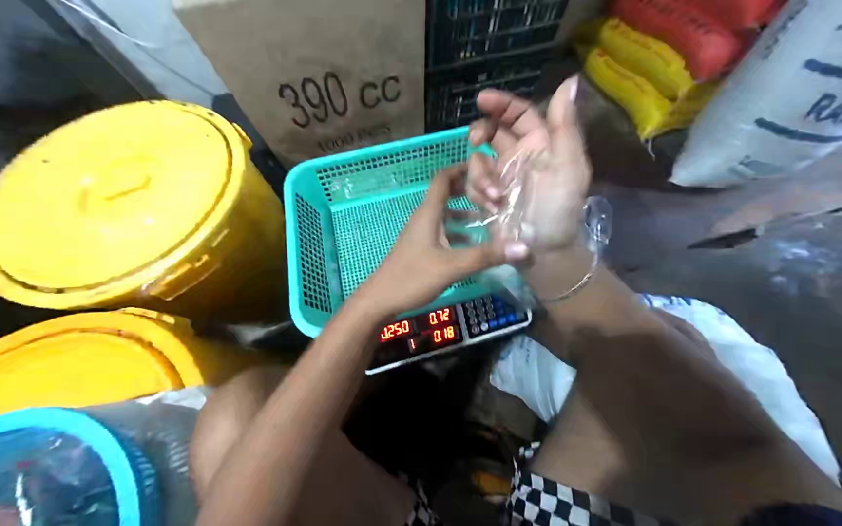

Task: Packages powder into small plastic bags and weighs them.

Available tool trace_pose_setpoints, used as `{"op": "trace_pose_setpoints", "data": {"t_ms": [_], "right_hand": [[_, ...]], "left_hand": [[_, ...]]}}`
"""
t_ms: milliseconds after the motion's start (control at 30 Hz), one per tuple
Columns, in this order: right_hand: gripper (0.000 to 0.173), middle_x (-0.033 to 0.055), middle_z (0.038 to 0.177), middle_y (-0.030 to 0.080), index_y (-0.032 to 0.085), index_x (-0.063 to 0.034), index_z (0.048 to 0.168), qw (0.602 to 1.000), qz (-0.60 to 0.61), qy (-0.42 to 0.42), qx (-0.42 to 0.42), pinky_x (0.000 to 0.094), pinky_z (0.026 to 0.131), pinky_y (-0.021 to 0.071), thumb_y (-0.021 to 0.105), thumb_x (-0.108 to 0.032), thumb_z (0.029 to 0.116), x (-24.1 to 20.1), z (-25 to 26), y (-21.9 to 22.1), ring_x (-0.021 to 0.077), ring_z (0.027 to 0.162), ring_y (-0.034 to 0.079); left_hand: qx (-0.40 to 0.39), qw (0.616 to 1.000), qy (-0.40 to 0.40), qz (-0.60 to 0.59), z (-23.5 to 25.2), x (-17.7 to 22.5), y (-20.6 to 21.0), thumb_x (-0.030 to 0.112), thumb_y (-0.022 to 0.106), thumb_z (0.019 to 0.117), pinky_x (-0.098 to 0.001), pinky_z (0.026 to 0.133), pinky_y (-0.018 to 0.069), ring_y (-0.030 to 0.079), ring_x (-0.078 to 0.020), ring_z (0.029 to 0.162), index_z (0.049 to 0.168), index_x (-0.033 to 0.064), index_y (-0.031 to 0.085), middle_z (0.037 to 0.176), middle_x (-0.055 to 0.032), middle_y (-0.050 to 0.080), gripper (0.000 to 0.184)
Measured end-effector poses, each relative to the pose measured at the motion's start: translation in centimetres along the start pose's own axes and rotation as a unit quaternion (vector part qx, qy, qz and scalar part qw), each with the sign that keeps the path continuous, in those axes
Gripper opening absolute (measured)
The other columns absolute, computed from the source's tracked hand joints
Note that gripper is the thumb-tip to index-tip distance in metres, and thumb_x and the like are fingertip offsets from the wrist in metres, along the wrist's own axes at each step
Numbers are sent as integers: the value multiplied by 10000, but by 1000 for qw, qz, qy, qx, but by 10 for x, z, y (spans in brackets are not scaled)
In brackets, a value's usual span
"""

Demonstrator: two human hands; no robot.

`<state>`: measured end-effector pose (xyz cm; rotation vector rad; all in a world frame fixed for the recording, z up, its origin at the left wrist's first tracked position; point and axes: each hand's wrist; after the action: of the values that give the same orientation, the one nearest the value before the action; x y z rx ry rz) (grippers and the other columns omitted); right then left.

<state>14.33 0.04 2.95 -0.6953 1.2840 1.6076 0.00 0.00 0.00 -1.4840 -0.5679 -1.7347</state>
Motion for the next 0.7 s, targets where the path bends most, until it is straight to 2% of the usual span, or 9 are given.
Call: {"op": "trace_pose_setpoints", "data": {"t_ms": [67,167,233,267,333,467,567,633,700], "right_hand": [[556,-63,897,587,504,-119,1272,999,-8,31,2,141,458,384,57,-409,1115,12,1,-1,-8,506,420],[248,-15,1057,620,541,-59,1271,984,-175,37,-23,165,668,514,461,-165,1061,0,9,-19,9,757,589],[474,73,1292,565,493,-67,1399,953,-288,65,-62,282,843,558,649,-153,960,-15,9,-32,119,1062,621],[582,111,1361,539,458,-77,1450,939,-322,87,-80,328,853,573,708,-142,928,-19,8,-37,176,1133,617],[642,146,1325,602,462,-54,1463,920,-352,133,-107,367,843,593,763,-87,897,-19,8,-46,218,1089,662],[120,49,882,703,711,13,1040,903,-404,101,-106,240,741,579,704,-75,958,-6,16,-60,72,764,669],[129,31,813,704,729,-4,930,888,-437,70,-121,210,714,555,658,-89,996,-6,13,-62,48,733,655],[135,35,822,715,736,-7,929,880,-435,67,-177,218,716,567,655,-91,997,-6,9,-65,57,743,669],[128,45,846,721,744,-11,950,874,-420,88,-228,239,708,564,670,-108,991,-7,6,-66,76,751,665]], "left_hand": [[-1,996,-52,-67,5,-11,6,131,713,940,-260,708,594,668,-89,830,1374,76,458,1172,-54,636,506],[59,996,-59,4,11,-13,-6,46,729,925,-167,486,452,540,-23,562,1204,31,634,885,-19,685,295],[107,989,-38,99,14,-16,-17,44,807,858,-184,506,474,580,-38,584,1132,37,677,849,-16,706,303],[123,983,-28,132,15,-18,-21,44,833,831,-195,519,483,596,-46,596,1130,43,674,838,-11,713,338],[130,978,-15,164,18,-21,-25,43,856,803,-192,508,468,575,-42,574,1156,58,664,815,13,713,402],[137,970,-13,199,21,-19,-29,54,877,776,-190,445,379,499,-28,491,1269,87,624,815,31,739,555],[155,974,4,167,19,-19,-32,70,836,833,-168,429,369,495,-8,478,1340,93,574,890,29,767,571],[172,974,24,146,19,-22,-31,72,762,905,-154,499,439,569,2,560,1322,81,590,907,31,765,451],[164,974,36,153,18,-24,-31,78,739,927,-200,663,553,680,-31,734,1240,52,638,906,9,755,330]]}}
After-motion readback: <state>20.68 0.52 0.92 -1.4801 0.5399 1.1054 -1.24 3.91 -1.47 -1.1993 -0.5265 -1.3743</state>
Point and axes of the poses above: each hand's wrist, its own z-axis towards the middle knuckle, its own y-axis out of the palm, x = y × z
